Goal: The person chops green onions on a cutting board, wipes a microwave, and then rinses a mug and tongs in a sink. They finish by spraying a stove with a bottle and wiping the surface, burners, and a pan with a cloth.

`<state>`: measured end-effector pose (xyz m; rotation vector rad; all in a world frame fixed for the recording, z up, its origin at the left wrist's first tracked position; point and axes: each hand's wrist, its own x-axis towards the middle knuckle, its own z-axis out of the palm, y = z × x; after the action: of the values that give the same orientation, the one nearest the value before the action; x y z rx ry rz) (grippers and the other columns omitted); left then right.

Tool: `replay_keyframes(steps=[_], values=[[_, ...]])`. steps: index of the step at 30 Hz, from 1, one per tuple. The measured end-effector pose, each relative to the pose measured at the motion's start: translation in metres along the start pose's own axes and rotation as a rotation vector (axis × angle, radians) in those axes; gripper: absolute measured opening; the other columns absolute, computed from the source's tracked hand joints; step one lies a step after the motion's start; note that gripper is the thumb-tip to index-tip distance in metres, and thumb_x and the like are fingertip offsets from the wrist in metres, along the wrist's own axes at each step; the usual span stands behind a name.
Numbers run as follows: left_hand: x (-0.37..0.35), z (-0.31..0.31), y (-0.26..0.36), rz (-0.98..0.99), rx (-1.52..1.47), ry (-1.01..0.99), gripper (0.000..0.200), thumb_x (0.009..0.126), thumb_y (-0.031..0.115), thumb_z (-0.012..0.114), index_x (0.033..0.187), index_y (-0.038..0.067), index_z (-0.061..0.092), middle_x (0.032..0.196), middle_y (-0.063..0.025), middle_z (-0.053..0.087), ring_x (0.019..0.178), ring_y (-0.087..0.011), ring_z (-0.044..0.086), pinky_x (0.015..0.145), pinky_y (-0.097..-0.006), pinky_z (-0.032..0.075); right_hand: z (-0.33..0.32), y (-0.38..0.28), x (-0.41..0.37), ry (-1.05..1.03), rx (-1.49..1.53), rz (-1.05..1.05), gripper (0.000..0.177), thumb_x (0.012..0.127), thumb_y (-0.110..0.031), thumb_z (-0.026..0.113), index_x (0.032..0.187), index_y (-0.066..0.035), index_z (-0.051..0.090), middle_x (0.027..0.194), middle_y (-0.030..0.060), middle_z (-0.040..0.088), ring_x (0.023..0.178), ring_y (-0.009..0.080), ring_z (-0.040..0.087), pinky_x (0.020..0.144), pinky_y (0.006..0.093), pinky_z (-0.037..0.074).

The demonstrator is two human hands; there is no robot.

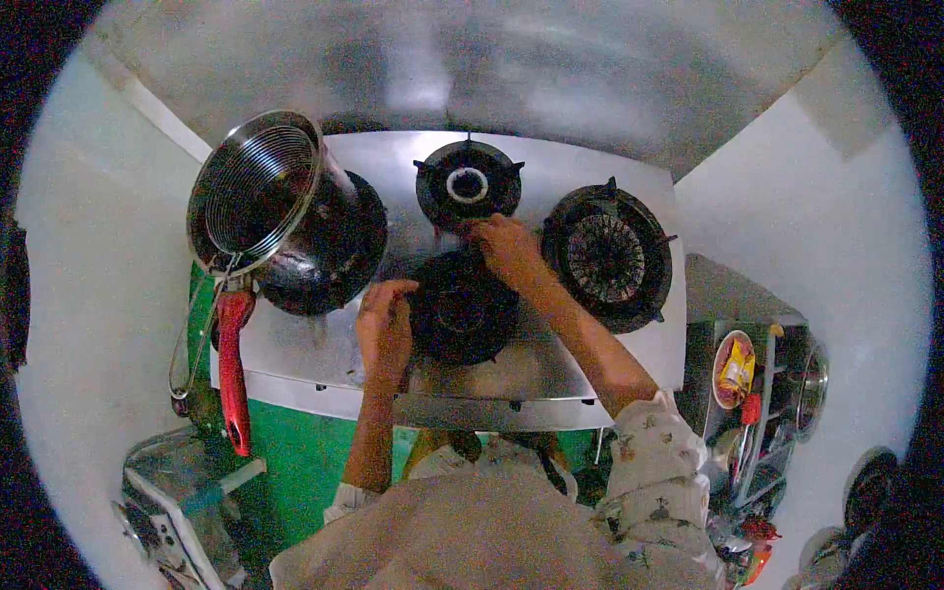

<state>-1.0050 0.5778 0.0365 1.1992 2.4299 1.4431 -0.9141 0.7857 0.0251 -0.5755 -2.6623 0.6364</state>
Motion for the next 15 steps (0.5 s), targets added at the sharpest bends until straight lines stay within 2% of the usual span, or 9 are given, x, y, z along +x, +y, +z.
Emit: replay_keyframes(steps=[1, 2, 4, 5, 7, 11, 13, 14, 15], values=[[-0.002, -0.002, 0.000, 0.001, -0.013, 0.006, 0.020, 0.076, -0.001, 0.051, 0.092, 0.007, 0.061, 0.086, -0.0125, 0.059, 0.085, -0.0324, 0.055, 0.076, -0.0405, 0.043, 0.004, 0.004, 0.000, 0.038, -0.015, -0.160, 0.027, 0.076, -0.001, 0.057, 0.101, -0.010, 0.064, 0.097, 0.0116, 0.060, 0.090, 0.0324, 0.058, 0.079, 0.0411, 0.048], [-0.004, -0.002, 0.000, 0.001, -0.027, 0.011, 0.020, 0.076, -0.002, 0.051, 0.091, 0.006, 0.061, 0.087, -0.0123, 0.059, 0.085, -0.0320, 0.055, 0.076, -0.0403, 0.043, 0.006, 0.011, 0.000, 0.038, -0.015, -0.155, 0.027, 0.076, -0.001, 0.057, 0.101, -0.010, 0.064, 0.097, 0.0116, 0.060, 0.090, 0.0324, 0.058, 0.079, 0.0411, 0.048], [-0.006, -0.001, 0.000, -0.013, 0.002, -0.010, 0.020, 0.077, -0.002, 0.052, 0.092, 0.007, 0.061, 0.089, -0.0110, 0.061, 0.087, -0.0305, 0.057, 0.078, -0.0381, 0.044, 0.004, 0.021, 0.003, -0.083, 0.186, -0.307, 0.038, 0.074, 0.002, 0.058, 0.109, -0.012, 0.063, 0.104, 0.0103, 0.058, 0.096, 0.0304, 0.056, 0.084, 0.0400, 0.047], [-0.007, 0.001, 0.002, -0.024, 0.031, -0.023, 0.020, 0.078, -0.003, 0.053, 0.093, 0.008, 0.062, 0.091, -0.0097, 0.062, 0.088, -0.0290, 0.059, 0.080, -0.0360, 0.046, 0.006, 0.025, 0.005, -0.082, 0.184, -0.299, 0.038, 0.074, 0.002, 0.058, 0.109, -0.012, 0.063, 0.104, 0.0103, 0.058, 0.096, 0.0304, 0.056, 0.084, 0.0400, 0.047], [-0.007, 0.008, 0.007, -0.016, -0.029, -0.034, 0.020, 0.077, -0.003, 0.052, 0.092, 0.007, 0.062, 0.091, -0.0108, 0.061, 0.088, -0.0299, 0.057, 0.079, -0.0370, 0.044, 0.010, 0.027, 0.007, -0.180, -0.094, -0.278, 0.046, 0.073, 0.005, 0.056, 0.114, -0.015, 0.061, 0.109, 0.0104, 0.056, 0.101, 0.0308, 0.054, 0.089, 0.0399, 0.045], [-0.009, 0.009, 0.017, 0.003, -0.085, -0.017, 0.021, 0.075, -0.003, 0.051, 0.090, 0.005, 0.062, 0.089, -0.0119, 0.060, 0.085, -0.0301, 0.056, 0.078, -0.0375, 0.043, -0.002, 0.010, -0.010, -0.160, -0.160, -0.223, 0.047, 0.073, 0.005, 0.054, 0.115, -0.015, 0.060, 0.110, 0.0115, 0.056, 0.104, 0.0332, 0.052, 0.091, 0.0393, 0.044], [-0.011, 0.005, 0.014, 0.020, -0.075, -0.007, 0.021, 0.075, -0.004, 0.051, 0.091, 0.004, 0.062, 0.089, -0.0118, 0.060, 0.085, -0.0299, 0.056, 0.078, -0.0373, 0.044, -0.003, 0.009, -0.022, -0.129, -0.189, 0.002, 0.045, 0.073, 0.005, 0.052, 0.113, -0.013, 0.061, 0.109, 0.0129, 0.057, 0.104, 0.0343, 0.052, 0.092, 0.0391, 0.043], [-0.013, 0.002, 0.014, 0.037, -0.068, 0.005, 0.021, 0.075, -0.005, 0.051, 0.091, 0.004, 0.062, 0.088, -0.0118, 0.060, 0.084, -0.0297, 0.056, 0.078, -0.0372, 0.044, -0.003, 0.012, -0.025, -0.127, -0.188, 0.004, 0.045, 0.073, 0.005, 0.052, 0.113, -0.013, 0.061, 0.109, 0.0129, 0.057, 0.104, 0.0343, 0.052, 0.092, 0.0391, 0.043], [-0.014, 0.000, 0.015, 0.038, -0.068, 0.004, 0.021, 0.075, -0.005, 0.051, 0.091, 0.004, 0.062, 0.088, -0.0118, 0.060, 0.084, -0.0297, 0.056, 0.078, -0.0372, 0.044, -0.005, 0.015, -0.026, -0.144, -0.121, 0.094, 0.042, 0.073, 0.004, 0.052, 0.111, -0.010, 0.061, 0.108, 0.0143, 0.057, 0.104, 0.0352, 0.052, 0.093, 0.0395, 0.043]])
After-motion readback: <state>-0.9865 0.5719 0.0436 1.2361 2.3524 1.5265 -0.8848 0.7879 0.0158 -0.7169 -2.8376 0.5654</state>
